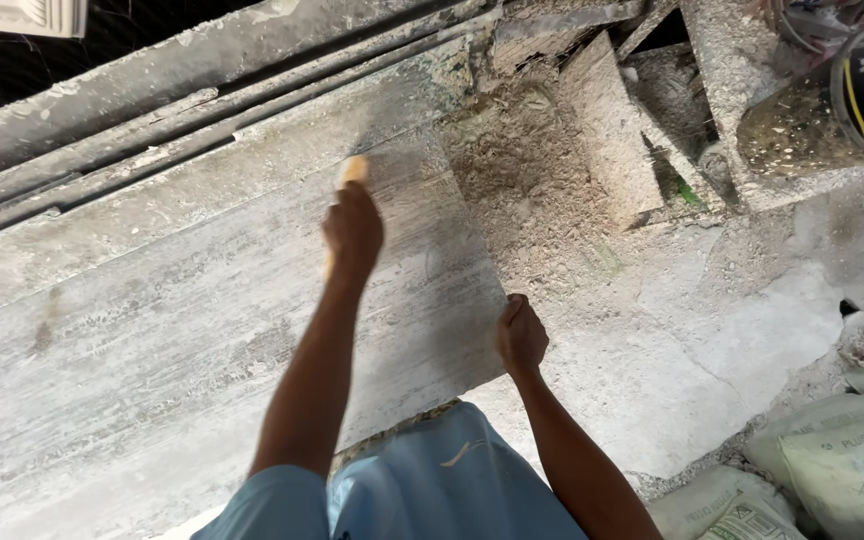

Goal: The person scrubs a long green decorative molding board with an orange sponge, brushing off dust with a paintbrush, then runs a small handheld tool along the molding grooves. At the end they dip and squeeze a black sponge in a bowl of water.

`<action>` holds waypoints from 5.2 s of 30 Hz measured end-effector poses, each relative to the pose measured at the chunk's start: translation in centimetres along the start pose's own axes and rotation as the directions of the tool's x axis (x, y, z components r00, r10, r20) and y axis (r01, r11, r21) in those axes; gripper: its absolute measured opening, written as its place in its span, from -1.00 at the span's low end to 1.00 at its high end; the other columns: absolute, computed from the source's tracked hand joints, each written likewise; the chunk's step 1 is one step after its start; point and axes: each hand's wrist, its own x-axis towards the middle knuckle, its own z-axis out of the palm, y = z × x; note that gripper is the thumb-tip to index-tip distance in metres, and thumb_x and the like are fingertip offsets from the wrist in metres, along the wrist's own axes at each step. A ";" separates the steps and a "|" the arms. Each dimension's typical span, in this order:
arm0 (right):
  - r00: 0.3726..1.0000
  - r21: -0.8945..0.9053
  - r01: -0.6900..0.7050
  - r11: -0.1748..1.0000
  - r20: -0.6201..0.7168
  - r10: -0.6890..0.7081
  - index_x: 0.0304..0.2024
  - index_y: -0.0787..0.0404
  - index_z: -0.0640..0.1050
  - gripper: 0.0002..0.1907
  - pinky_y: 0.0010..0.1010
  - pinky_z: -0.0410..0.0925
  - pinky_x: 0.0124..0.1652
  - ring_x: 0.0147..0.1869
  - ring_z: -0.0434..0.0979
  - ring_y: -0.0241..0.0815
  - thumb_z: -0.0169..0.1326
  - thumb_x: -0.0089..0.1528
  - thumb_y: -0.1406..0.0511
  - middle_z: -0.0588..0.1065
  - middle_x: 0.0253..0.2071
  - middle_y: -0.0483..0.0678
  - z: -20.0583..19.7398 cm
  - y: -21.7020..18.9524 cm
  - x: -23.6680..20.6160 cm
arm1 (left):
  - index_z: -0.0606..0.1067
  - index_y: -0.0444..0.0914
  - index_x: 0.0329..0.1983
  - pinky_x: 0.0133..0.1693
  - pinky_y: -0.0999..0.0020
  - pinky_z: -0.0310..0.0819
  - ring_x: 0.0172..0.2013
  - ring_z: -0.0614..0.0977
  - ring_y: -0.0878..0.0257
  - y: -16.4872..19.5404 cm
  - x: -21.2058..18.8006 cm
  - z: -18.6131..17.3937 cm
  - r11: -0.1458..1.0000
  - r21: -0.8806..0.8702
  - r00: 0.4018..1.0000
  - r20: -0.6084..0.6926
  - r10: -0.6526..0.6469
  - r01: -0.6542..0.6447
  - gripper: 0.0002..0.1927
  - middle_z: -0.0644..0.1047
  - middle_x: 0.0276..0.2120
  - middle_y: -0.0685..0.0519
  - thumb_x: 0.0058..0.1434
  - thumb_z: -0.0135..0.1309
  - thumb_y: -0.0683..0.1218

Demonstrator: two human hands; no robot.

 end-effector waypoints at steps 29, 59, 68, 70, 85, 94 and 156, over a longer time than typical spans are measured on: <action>0.997 0.043 0.015 0.999 -0.077 -0.011 -0.09 0.04 0.59 -0.55 0.10 0.38 -0.06 -0.06 0.56 0.28 -0.33 0.39 0.05 0.60 -0.12 0.10 1.5 2.0 0.7 | 0.52 -0.28 -0.19 -0.47 0.19 0.58 -0.42 0.68 0.07 7.4 5.1 2.3 0.707 0.292 0.693 -0.170 0.701 -0.644 -0.84 0.57 -0.40 -0.02 0.20 0.11 -0.12; 1.000 -0.093 -0.008 0.996 0.019 0.010 -0.04 0.09 0.60 -0.41 0.18 0.37 -0.01 -0.02 0.55 0.40 -0.44 0.42 0.00 0.61 -0.10 0.21 1.1 1.0 0.0 | 0.38 -0.35 0.25 0.02 -0.05 0.49 -0.05 0.62 -0.08 -1.7 2.1 -2.3 0.647 -0.763 0.895 0.286 0.343 -0.004 -0.61 0.58 -0.01 -0.20 0.39 -0.17 -0.17; 1.000 -0.119 0.007 0.993 -0.011 -0.008 -0.02 0.14 0.61 -0.38 0.21 0.36 0.00 0.00 0.54 0.43 -0.44 0.43 0.00 0.59 -0.08 0.25 2.8 0.3 -0.5 | 0.51 -0.40 -0.17 -0.29 0.02 0.51 -0.31 0.63 -0.15 -37.0 -25.4 -5.2 0.860 -0.169 0.871 -0.017 -0.490 0.481 -0.79 0.56 -0.37 -0.25 0.39 -0.06 -0.14; 1.000 -0.138 0.018 0.990 -0.019 -0.021 0.00 0.16 0.60 -0.37 0.21 0.35 0.01 0.01 0.53 0.43 -0.45 0.43 -0.01 0.59 -0.06 0.26 3.1 0.0 -0.8 | 0.44 -0.42 -0.01 -0.34 0.03 0.52 -0.35 0.63 -0.10 -36.3 -28.6 -1.3 0.852 -0.032 0.853 0.024 -0.522 0.522 -0.72 0.57 -0.28 -0.28 0.38 -0.08 -0.10; 0.673 -0.056 0.672 0.739 -0.372 -0.640 0.07 0.41 0.44 -0.61 -0.01 0.35 0.13 0.13 0.48 0.25 -0.26 0.63 0.19 0.47 0.01 0.26 1.1 -0.3 -6.2 | 0.43 -0.42 -0.01 -0.18 -0.06 0.55 -0.26 0.69 -0.21 -1.5 -24.7 2.4 0.551 -0.829 0.859 0.349 0.375 0.097 -0.67 0.62 -0.27 -0.35 0.32 -0.09 -0.07; 0.792 0.423 0.498 0.757 0.133 -0.596 -0.23 0.36 0.64 -0.40 -0.32 0.16 -0.46 -0.57 0.21 -0.23 -0.26 0.59 0.10 0.24 -0.66 -0.15 9.8 -1.4 -22.6 | 0.49 -0.28 0.11 -0.17 0.26 0.59 -0.21 0.65 0.31 -27.0 -42.6 2.6 0.098 -0.977 0.955 0.163 -0.246 0.192 -0.63 0.65 -0.23 -0.05 0.39 0.01 0.05; -0.155 0.528 0.464 0.711 0.839 -0.522 0.10 0.22 0.53 -0.59 -0.36 0.38 -0.25 -0.26 0.46 -0.30 -0.04 0.39 0.08 0.50 -0.27 -0.09 97.5 -75.5 -141.5 | 0.39 -0.36 0.10 0.01 0.30 0.43 -0.06 0.54 0.21 -171.9 -103.5 -39.2 0.095 -0.984 0.011 -0.095 -0.995 0.151 -0.70 0.55 -0.05 -0.07 0.40 0.00 -0.09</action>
